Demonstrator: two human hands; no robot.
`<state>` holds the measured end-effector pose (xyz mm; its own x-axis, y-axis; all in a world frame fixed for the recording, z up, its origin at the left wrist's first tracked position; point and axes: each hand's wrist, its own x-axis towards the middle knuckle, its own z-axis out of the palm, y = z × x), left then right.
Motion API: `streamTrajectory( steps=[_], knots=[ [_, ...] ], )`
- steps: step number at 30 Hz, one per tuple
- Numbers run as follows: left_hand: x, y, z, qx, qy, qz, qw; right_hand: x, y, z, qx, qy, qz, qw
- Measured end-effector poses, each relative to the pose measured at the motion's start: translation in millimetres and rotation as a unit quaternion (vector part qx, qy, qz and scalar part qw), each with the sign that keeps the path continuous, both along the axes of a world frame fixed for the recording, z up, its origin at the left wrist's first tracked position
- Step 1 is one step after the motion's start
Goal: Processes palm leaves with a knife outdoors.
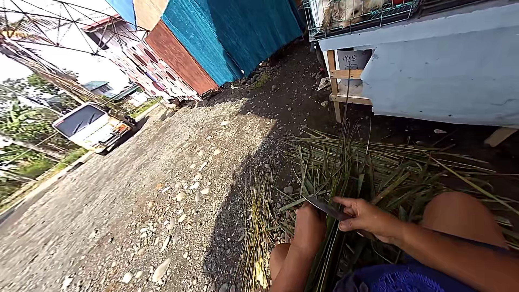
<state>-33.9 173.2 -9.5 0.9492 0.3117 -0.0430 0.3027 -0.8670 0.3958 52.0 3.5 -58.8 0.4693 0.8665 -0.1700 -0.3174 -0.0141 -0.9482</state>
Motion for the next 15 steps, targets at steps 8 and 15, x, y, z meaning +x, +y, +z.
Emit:
streamTrajectory(
  steps=[8,15],
  knots=[
    [2,-35,6,0.123,0.06,0.021,0.99,-13,2,4,0.031,0.116,-0.035,0.992],
    [0,-47,1,0.16,0.009,-0.004,0.987,-11,8,2,0.021,0.128,-0.143,0.981]
  ],
)
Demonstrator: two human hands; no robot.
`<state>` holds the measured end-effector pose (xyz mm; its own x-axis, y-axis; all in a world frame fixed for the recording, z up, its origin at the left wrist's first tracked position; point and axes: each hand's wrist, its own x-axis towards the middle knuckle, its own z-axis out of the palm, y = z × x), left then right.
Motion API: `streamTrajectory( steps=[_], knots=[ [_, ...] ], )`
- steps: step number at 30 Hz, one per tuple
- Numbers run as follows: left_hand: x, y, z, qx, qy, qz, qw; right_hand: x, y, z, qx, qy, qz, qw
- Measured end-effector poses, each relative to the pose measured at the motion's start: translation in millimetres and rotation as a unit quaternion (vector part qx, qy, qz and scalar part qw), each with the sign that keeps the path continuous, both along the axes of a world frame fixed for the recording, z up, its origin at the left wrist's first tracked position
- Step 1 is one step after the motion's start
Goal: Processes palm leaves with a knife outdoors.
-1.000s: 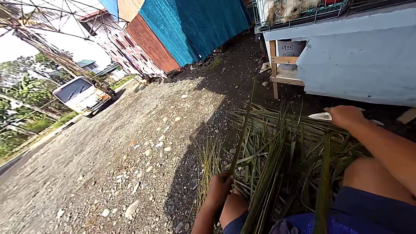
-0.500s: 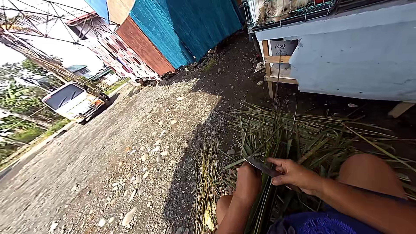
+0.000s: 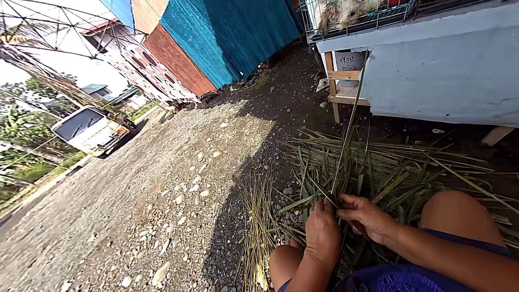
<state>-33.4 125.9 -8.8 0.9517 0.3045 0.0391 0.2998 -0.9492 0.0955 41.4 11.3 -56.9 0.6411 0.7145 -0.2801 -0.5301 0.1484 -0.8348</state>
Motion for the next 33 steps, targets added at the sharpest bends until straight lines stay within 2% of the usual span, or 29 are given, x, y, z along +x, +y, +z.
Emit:
streamTrajectory(
  steps=[5,13,17,22,33],
  knots=[
    [-2,-1,-9,0.04,-0.035,-0.03,0.998,0,2,6,-0.019,-0.001,-0.038,0.999],
    [-4,6,-20,0.073,-0.089,-0.07,0.991,8,11,-1,-0.045,-0.065,-0.13,0.988],
    [-12,15,-32,0.09,-0.144,-0.105,0.98,33,7,-3,-0.047,0.0,-0.158,0.986],
    [-29,42,-44,0.083,-0.15,-0.155,0.973,71,-3,-20,-0.022,0.045,-0.204,0.978],
    [-67,114,-67,0.152,-0.172,-0.223,0.947,138,-40,-27,-0.047,0.065,-0.304,0.949]
  ],
)
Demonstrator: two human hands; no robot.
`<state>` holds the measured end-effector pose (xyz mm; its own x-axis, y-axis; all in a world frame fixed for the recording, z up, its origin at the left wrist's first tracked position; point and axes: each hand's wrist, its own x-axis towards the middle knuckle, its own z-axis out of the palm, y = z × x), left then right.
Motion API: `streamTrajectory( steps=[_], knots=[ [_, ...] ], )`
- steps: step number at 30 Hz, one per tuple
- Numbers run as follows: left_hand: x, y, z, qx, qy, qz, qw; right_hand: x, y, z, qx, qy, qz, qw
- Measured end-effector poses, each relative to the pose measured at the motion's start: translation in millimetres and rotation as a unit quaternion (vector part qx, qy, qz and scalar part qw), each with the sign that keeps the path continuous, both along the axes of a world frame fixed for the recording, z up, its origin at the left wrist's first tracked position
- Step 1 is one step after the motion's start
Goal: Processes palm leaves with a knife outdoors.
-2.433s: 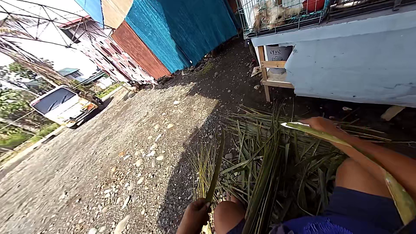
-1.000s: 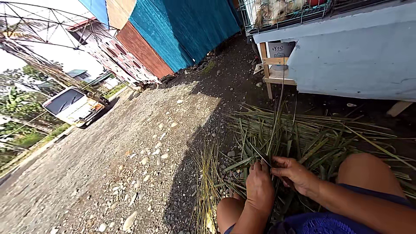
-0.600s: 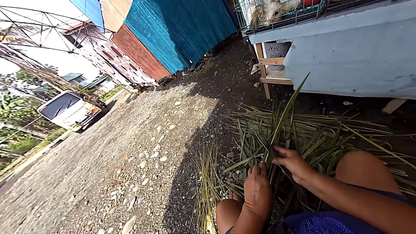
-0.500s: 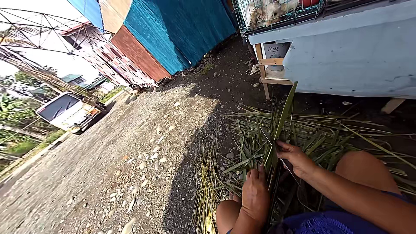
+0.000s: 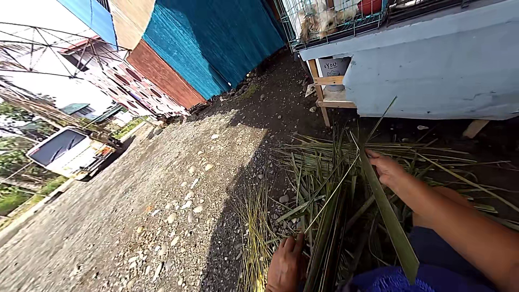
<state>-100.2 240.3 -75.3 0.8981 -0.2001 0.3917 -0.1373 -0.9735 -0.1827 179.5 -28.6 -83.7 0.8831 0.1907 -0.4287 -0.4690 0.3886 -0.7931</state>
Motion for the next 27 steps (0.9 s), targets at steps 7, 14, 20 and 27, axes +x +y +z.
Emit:
streamTrajectory(
  steps=[7,14,20,27],
  knots=[
    [-33,48,-1,0.011,-0.001,0.034,0.999,32,-23,-5,-0.047,0.01,-0.035,0.998],
    [-75,82,14,0.018,0.007,0.115,0.993,50,-30,2,-0.058,0.021,-0.06,0.996],
    [-119,108,21,0.002,0.067,0.248,0.966,68,-43,-10,-0.104,0.01,-0.058,0.993],
    [-94,82,23,-0.106,0.07,0.314,0.941,53,-41,-8,-0.201,-0.16,-0.032,0.966]
  ],
)
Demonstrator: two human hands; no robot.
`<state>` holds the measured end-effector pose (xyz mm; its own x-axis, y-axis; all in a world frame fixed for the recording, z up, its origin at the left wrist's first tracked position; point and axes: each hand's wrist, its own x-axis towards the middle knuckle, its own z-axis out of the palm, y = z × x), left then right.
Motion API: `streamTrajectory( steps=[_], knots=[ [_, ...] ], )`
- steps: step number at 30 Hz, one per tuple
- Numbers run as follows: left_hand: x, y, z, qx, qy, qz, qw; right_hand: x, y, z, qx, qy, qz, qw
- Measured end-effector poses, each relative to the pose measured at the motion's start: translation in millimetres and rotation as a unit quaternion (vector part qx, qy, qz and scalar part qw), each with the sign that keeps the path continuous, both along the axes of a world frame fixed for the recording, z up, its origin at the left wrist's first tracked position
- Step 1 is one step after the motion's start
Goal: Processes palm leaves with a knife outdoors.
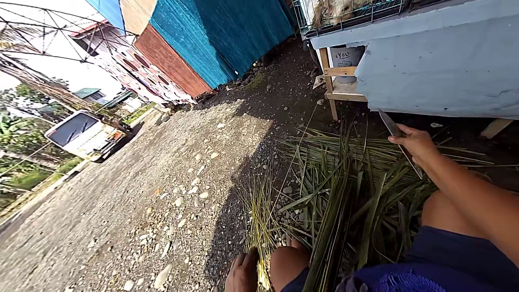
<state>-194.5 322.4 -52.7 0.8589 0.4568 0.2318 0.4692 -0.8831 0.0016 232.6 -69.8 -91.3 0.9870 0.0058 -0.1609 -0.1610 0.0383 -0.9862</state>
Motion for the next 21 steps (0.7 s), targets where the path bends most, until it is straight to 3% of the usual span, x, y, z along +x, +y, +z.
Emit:
streamTrajectory(
  steps=[3,6,8,13,21],
  knots=[
    [49,-39,-4,-0.002,-0.061,-0.072,0.996,-49,28,19,-0.007,0.026,0.147,0.989],
    [88,-75,-5,0.009,-0.09,-0.159,0.983,-114,54,32,0.035,0.062,0.332,0.941],
    [105,-94,-3,0.023,-0.094,-0.208,0.973,-146,67,33,0.052,0.082,0.397,0.913],
    [118,-114,-9,0.083,-0.115,-0.301,0.943,-174,76,31,0.129,0.167,0.382,0.9],
    [85,-87,-13,0.126,-0.123,-0.325,0.929,-144,60,26,0.228,0.229,0.242,0.915]
  ],
)
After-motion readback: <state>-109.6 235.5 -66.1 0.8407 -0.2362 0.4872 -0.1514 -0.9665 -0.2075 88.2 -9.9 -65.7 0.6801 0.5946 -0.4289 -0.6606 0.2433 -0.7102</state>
